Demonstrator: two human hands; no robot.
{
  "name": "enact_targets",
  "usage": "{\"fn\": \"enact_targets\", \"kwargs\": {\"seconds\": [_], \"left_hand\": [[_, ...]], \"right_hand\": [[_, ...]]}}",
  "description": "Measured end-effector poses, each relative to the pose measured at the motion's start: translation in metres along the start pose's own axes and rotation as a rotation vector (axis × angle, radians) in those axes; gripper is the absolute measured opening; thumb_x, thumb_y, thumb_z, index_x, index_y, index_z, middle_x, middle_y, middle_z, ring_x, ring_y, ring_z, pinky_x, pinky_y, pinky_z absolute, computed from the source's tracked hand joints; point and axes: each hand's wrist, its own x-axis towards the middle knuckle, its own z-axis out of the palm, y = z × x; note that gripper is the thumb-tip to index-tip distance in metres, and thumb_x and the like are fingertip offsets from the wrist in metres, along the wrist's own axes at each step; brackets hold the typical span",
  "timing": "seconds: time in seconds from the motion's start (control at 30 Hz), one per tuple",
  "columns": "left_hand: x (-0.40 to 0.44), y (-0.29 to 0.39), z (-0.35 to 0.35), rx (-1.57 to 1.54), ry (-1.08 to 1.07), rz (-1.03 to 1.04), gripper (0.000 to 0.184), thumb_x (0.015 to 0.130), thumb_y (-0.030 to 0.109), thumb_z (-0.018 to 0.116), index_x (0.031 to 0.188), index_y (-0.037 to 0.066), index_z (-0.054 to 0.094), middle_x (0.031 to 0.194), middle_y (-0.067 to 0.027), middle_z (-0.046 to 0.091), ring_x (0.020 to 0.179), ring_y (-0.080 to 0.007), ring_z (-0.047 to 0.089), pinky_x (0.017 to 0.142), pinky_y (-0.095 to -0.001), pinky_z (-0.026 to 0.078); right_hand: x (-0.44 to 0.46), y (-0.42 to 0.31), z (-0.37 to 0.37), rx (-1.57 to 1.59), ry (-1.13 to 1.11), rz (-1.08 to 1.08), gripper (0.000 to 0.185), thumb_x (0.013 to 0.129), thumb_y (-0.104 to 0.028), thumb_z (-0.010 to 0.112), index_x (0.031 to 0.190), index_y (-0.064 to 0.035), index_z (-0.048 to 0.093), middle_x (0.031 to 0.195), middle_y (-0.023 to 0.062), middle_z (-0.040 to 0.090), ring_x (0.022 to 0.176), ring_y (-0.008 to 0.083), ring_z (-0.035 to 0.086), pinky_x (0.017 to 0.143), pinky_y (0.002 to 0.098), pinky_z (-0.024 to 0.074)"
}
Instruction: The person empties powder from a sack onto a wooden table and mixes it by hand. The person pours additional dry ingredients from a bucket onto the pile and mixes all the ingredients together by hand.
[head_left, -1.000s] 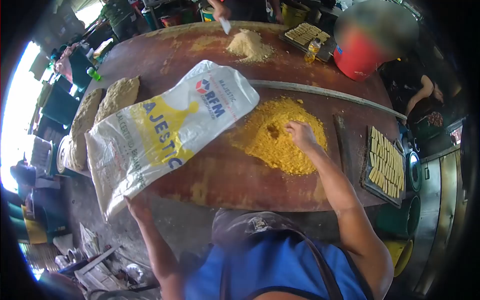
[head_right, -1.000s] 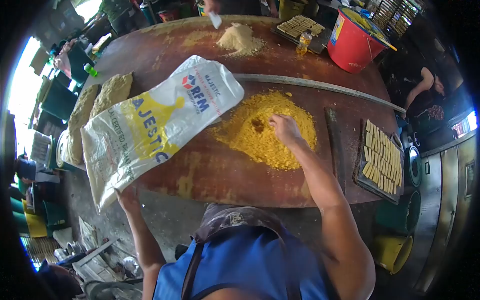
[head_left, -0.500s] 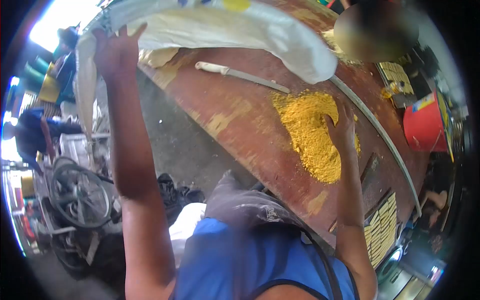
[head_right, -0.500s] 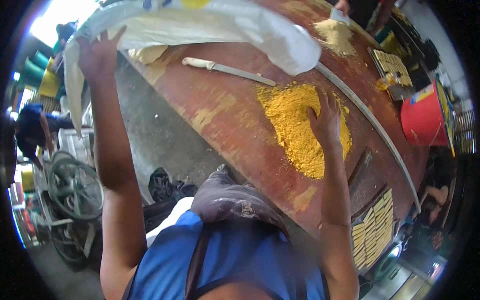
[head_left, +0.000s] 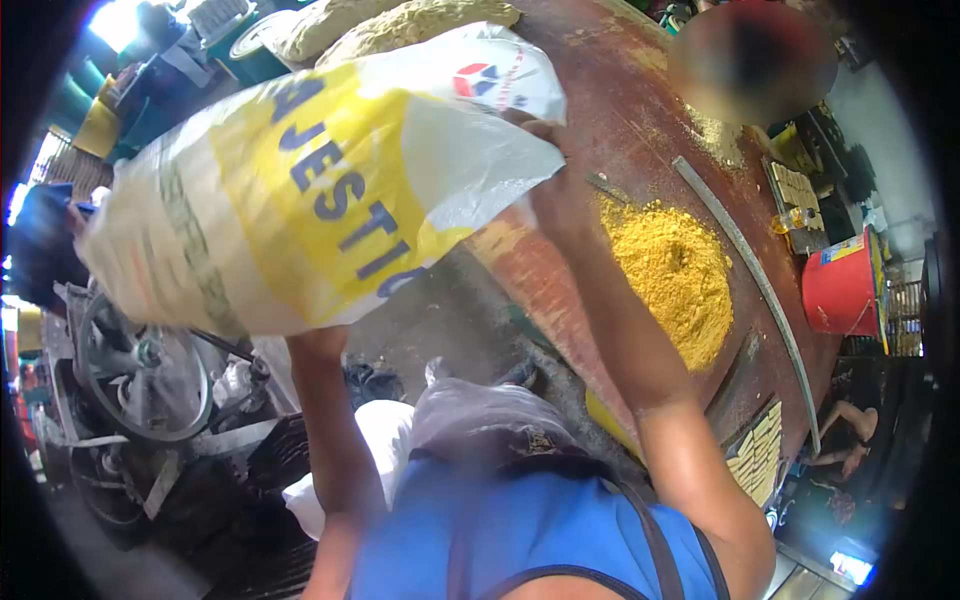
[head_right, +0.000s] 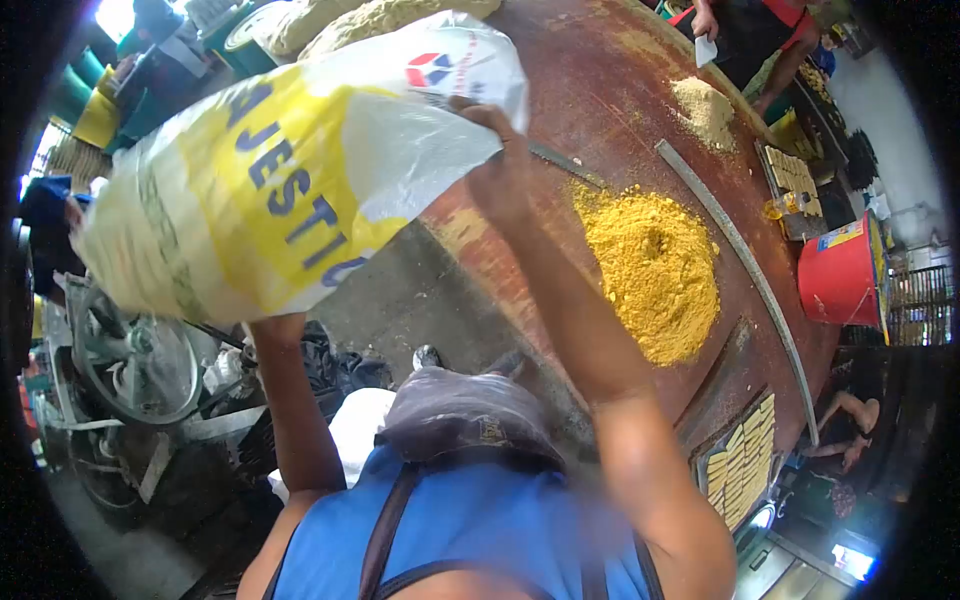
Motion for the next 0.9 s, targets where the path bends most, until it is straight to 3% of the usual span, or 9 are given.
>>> {"fn": "enact_targets", "kwargs": {"seconds": [0.13,0.23,0.37,0.43,0.47,0.5,0.63,0.73,0.9], "left_hand": [[0.003,-0.032,-0.072,-0.037,0.117,-0.222,0.044,0.089,0.020,0.061,0.128,0.003,0.049,0.131,-0.0150,0.052,0.120,-0.0283,0.049,0.102,-0.0417,0.037],[-0.001,-0.053,-0.113,-0.018,0.162,-0.317,0.043,0.088,0.020,0.062,0.126,0.003,0.050,0.129,-0.0151,0.053,0.118,-0.0283,0.050,0.101,-0.0412,0.038],[-0.026,-0.078,-0.168,0.055,0.219,-0.440,0.042,0.087,0.019,0.063,0.124,0.002,0.051,0.127,-0.0152,0.054,0.116,-0.0282,0.051,0.099,-0.0406,0.039],[-0.040,-0.096,-0.184,0.104,0.227,-0.506,0.041,0.087,0.018,0.063,0.123,0.002,0.051,0.126,-0.0153,0.054,0.115,-0.0282,0.052,0.098,-0.0403,0.040],[-0.047,-0.110,-0.188,0.134,0.213,-0.558,0.041,0.087,0.018,0.063,0.123,0.002,0.052,0.125,-0.0154,0.055,0.114,-0.0282,0.053,0.098,-0.0402,0.040],[-0.053,-0.127,-0.187,0.169,0.182,-0.607,0.041,0.087,0.018,0.063,0.122,0.002,0.052,0.125,-0.0154,0.055,0.113,-0.0281,0.053,0.098,-0.0400,0.040],[-0.055,-0.196,-0.147,0.349,-0.068,-0.786,0.039,0.086,0.017,0.064,0.120,0.002,0.053,0.123,-0.0155,0.056,0.111,-0.0281,0.054,0.096,-0.0394,0.041],[-0.043,-0.242,-0.101,0.501,-0.318,-0.844,0.038,0.085,0.016,0.065,0.119,0.002,0.054,0.121,-0.0157,0.057,0.109,-0.0280,0.055,0.095,-0.0390,0.042],[-0.051,-0.303,-0.017,0.697,-0.733,-0.842,0.036,0.084,0.015,0.066,0.116,0.001,0.055,0.118,-0.0159,0.058,0.106,-0.0279,0.057,0.093,-0.0383,0.044]], "right_hand": [[-0.057,-0.003,0.104,0.342,-0.205,0.367,0.019,0.085,-0.001,0.060,0.103,-0.0049,0.056,0.124,0.0129,0.058,0.112,0.0166,0.053,0.092,0.0295,0.0450],[-0.108,0.010,0.168,0.440,-0.454,0.269,0.023,0.084,-0.002,0.062,0.105,-0.0074,0.056,0.134,0.0138,0.050,0.120,0.0182,0.048,0.097,0.0307,0.0419],[-0.198,0.089,0.207,0.708,-0.551,0.719,0.023,0.086,-0.003,0.061,0.107,-0.0071,0.054,0.134,0.0103,0.050,0.118,0.0173,0.048,0.100,0.0298,0.0373],[-0.229,0.103,0.204,0.649,-0.585,0.839,0.023,0.084,-0.010,0.064,0.105,-0.0060,0.055,0.124,0.0117,0.056,0.115,0.0194,0.050,0.099,0.0302,0.0376],[-0.242,0.110,0.193,0.350,-0.725,0.881,0.027,0.083,-0.016,0.066,0.105,-0.0062,0.053,0.121,0.0097,0.057,0.109,0.0188,0.050,0.097,0.0302,0.0379],[-0.272,0.134,0.188,0.298,-0.779,0.926,0.048,0.081,-0.020,0.071,0.121,-0.0055,0.049,0.132,0.0125,0.050,0.120,0.0217,0.047,0.103,0.0315,0.0347],[-0.318,0.157,0.142,0.195,-0.496,0.953,0.106,0.070,-0.022,0.080,0.148,-0.0007,0.011,0.147,0.0209,0.030,0.137,0.0280,0.032,0.114,0.0358,0.0257],[-0.330,0.162,0.072,0.051,-0.280,0.918,0.088,0.074,-0.012,0.074,0.144,0.0005,0.023,0.136,0.0188,0.045,0.119,0.0289,0.050,0.103,0.0361,0.0379],[-0.362,0.155,-0.022,-0.762,0.267,0.826,0.064,0.080,-0.013,0.061,0.138,-0.0005,0.035,0.123,0.0210,0.055,0.114,0.0324,0.053,0.098,0.0388,0.0400]]}}
